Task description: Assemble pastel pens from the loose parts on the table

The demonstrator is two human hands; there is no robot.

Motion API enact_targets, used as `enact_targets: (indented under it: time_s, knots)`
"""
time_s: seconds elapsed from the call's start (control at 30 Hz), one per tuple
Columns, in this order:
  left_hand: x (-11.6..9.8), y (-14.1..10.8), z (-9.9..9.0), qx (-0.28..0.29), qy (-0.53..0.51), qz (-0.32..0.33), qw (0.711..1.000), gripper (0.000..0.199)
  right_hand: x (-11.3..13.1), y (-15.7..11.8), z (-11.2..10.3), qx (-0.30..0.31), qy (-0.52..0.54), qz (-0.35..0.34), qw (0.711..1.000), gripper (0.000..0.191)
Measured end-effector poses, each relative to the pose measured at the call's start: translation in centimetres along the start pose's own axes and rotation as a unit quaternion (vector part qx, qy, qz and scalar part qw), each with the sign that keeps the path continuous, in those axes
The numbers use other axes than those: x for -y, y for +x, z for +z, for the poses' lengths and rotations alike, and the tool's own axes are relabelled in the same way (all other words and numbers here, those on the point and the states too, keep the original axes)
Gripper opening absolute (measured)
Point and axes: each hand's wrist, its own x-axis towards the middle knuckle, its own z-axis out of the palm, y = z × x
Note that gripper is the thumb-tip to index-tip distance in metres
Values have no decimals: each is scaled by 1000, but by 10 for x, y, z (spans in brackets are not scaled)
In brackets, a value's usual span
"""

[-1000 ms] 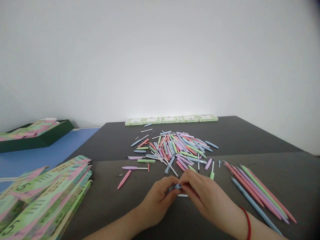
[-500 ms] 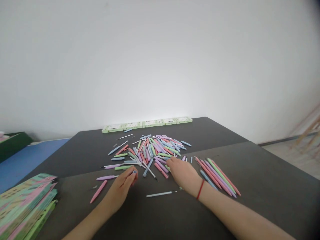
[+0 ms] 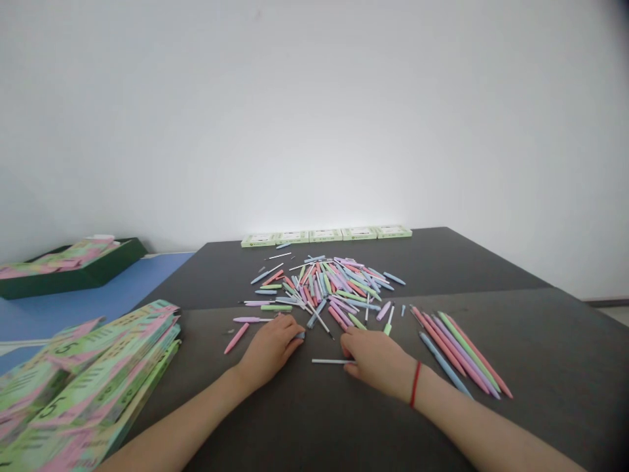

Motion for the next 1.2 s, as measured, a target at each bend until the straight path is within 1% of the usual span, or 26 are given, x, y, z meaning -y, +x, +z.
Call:
enact_targets:
  time_s: [0.17,0.3,0.43,0.53,0.7,0.77,0.97,1.1,1.2]
  knots:
    - [-7,-6,0,-17,-18,2,1000,15,6,0,7,-10,-12,-13,1000,12]
    - [-12,-8,-1,-18,-43,2,999,16,3,2,6,-24,-4,-4,1000,11]
    - [-6,-9,1,-4,-22,11,1000,16,-4,3,0,-35,7,20,999,10]
    - [0,-10,2,-6,-21,10,1000,19,-7,5,1,-46,33,29,998,7]
    - [2,-10,-3,1,-105,-5,994,16,-11,8,5,-57,70,34,995,6]
    - [1,-10,-4,-2,-121,-8,993,17,-14,8,6,-62,81,32,994,5]
    - [3,-8,-1,16,-45,5,999,18,-21,8,8,-76,103,34,991,6]
    - [6,-9,1,18,-21,11,1000,20,-16,8,13,-59,122,23,991,6]
    - [2,-10,-2,13,-18,9,1000,22,-9,9,17,-47,129,16,990,6]
